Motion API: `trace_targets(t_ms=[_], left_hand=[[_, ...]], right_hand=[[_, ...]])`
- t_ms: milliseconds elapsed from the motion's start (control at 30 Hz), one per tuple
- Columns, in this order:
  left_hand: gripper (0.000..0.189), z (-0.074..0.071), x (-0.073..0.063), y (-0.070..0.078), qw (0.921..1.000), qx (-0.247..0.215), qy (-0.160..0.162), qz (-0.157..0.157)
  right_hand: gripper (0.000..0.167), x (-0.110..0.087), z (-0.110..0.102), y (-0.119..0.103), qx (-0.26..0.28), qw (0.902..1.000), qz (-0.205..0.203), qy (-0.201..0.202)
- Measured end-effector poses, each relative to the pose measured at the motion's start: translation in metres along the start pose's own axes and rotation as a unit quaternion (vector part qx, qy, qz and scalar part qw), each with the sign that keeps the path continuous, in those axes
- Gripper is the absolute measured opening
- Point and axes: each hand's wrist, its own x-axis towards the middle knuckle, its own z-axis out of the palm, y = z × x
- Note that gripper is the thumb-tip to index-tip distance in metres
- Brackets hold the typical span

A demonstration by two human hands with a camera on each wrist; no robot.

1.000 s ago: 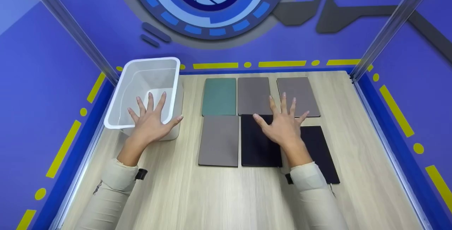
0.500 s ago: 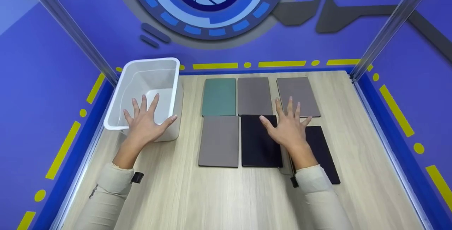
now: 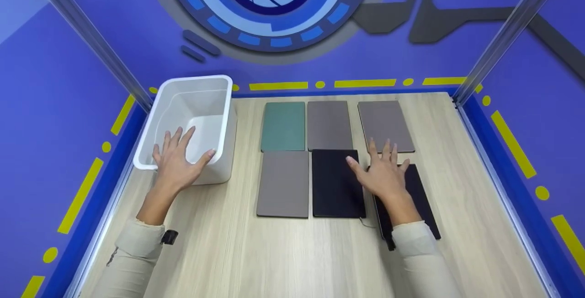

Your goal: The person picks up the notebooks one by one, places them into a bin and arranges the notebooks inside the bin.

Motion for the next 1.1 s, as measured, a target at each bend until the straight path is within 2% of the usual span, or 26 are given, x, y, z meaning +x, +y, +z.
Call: trace_targets(t_ms=[267, 600, 800, 967, 1100], left_hand=[[0.088, -0.003, 0.0, -0.014, 0.9986, -0.019, 0.049, -0.005], [0.075, -0.008, -0.001, -0.035, 0.9886, -0.08, 0.128, 0.006], [0.075, -0.012, -0.001, -0.051, 0.9803, -0.094, 0.174, 0.002], [0.072, -0.015, 0.001, -0.066, 0.9746, -0.117, 0.19, -0.025], [0.069, -0.015, 0.001, -0.078, 0.9665, -0.16, 0.194, -0.052]], right_hand=[[0.104, -0.002, 0.002, 0.019, -0.003, 0.9998, 0.016, -0.009], [0.104, -0.006, 0.008, 0.034, 0.0, 0.9995, 0.032, 0.002], [0.094, -0.008, 0.015, 0.038, 0.003, 0.9985, 0.029, 0.046], [0.082, -0.012, 0.018, 0.045, 0.002, 0.9957, 0.027, 0.088], [0.072, -0.016, 0.019, 0.054, 0.002, 0.9943, 0.022, 0.104]])
